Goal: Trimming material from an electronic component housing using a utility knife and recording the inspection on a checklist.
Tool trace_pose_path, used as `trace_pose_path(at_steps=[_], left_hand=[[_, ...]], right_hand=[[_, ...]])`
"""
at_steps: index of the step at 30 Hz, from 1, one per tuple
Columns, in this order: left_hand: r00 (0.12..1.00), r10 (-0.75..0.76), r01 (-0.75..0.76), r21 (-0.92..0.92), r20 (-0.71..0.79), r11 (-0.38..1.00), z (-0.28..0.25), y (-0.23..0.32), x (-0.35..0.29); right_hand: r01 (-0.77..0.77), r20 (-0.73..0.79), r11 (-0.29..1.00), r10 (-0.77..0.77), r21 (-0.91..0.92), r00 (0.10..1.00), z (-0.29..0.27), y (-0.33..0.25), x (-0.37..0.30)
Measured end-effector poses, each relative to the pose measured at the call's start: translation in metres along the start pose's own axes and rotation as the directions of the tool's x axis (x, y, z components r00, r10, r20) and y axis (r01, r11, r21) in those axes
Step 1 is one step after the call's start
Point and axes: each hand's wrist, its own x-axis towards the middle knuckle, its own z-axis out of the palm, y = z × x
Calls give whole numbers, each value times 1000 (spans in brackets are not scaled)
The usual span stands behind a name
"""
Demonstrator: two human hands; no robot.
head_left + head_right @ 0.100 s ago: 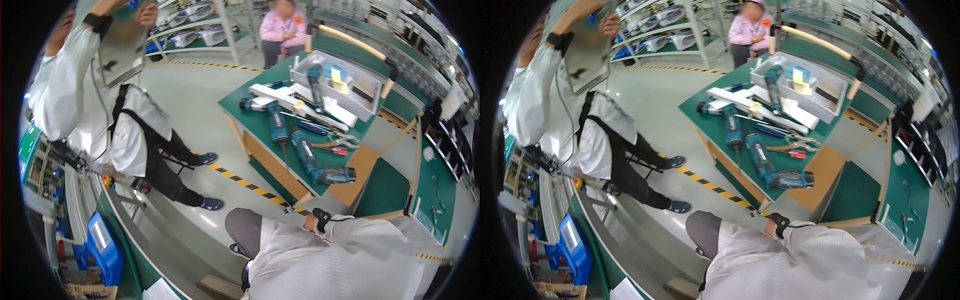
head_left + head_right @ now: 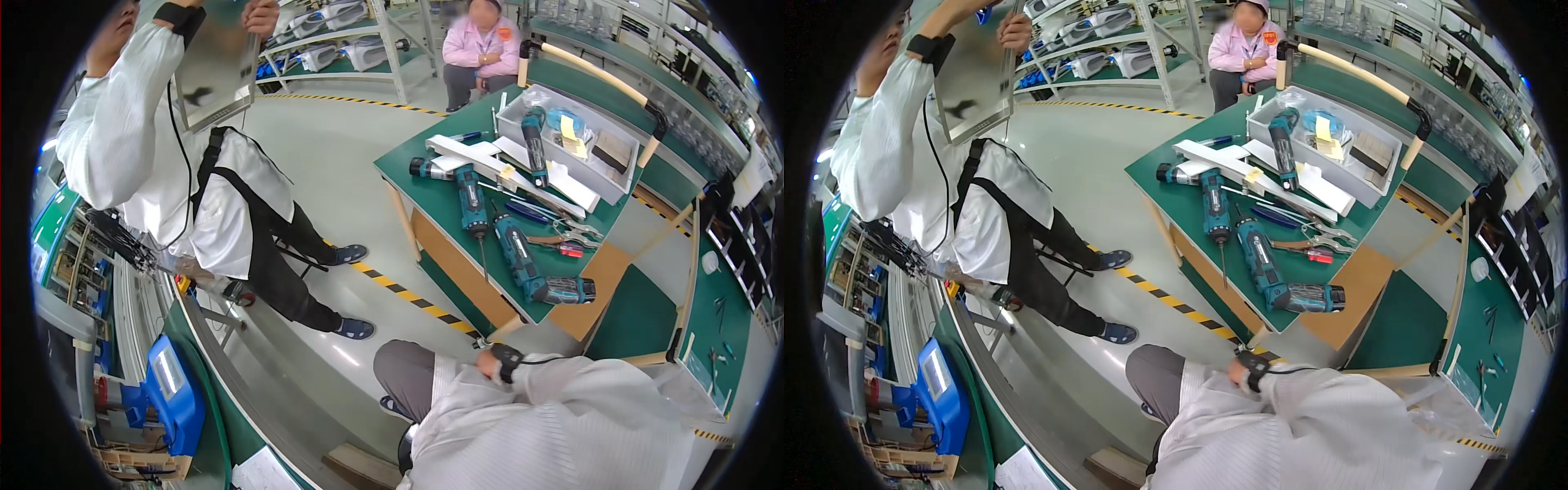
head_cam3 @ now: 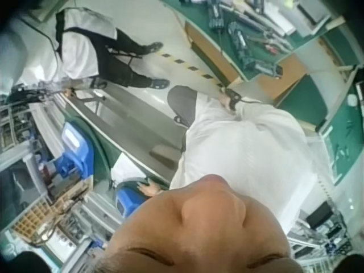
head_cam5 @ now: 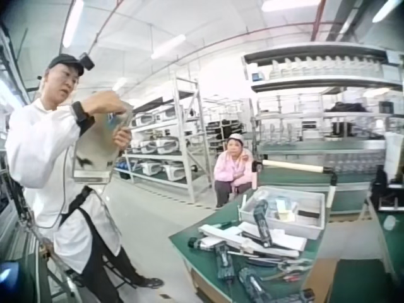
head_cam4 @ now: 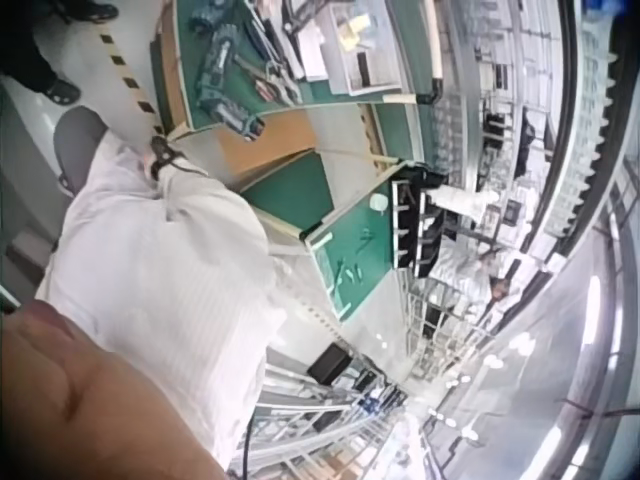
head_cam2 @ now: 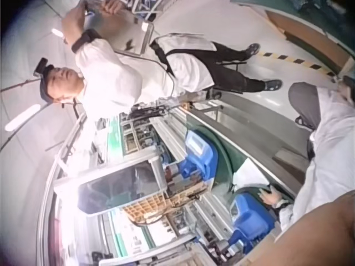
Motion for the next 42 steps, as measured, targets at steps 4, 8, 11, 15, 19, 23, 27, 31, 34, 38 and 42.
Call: trace_pose_path(at_steps=[4,8,11,15,19,23,27,31,34,38,42], left_hand=[[998,59,-58,19,-18,998,-6,-30,-5],[998,51,-50,22,-28,999,-6,-27,-8],[983,152,-145,73,-102,987,6,-52,4],[919,294,-257,165,-263,952,27,-82,11],[956,208,-202,51,-209,978,27,-83,7],[984,112,-117,-29,-135,993,8,-52,-5],[996,76,-77,-31,-51,997,-13,-23,-17],[993,-13,17,-35,114,999,-27,-1,-18],[996,3,0,-24,89,1000,-25,-6,-22],[993,-26,29,-21,115,999,-27,-2,-22],[997,29,-28,-15,69,1000,-16,-13,-14]], right_hand=[[116,-595,970,34,213,803,-82,-148,86],[394,-699,750,127,532,704,-290,-261,-12],[366,-354,910,-283,194,892,-314,-269,-44],[288,-351,933,-202,214,914,-317,-260,-46],[255,-403,952,-170,169,899,-313,-255,-45],[270,-368,948,-193,171,910,-318,-255,-44],[212,-307,963,-154,166,939,-331,-261,-43],[142,-260,979,-101,144,960,-335,-262,-37],[137,-245,981,-100,138,964,-330,-266,-30],[103,-241,988,-73,112,968,-294,-268,5],[19,-307,999,-9,30,952,-194,-270,93]])
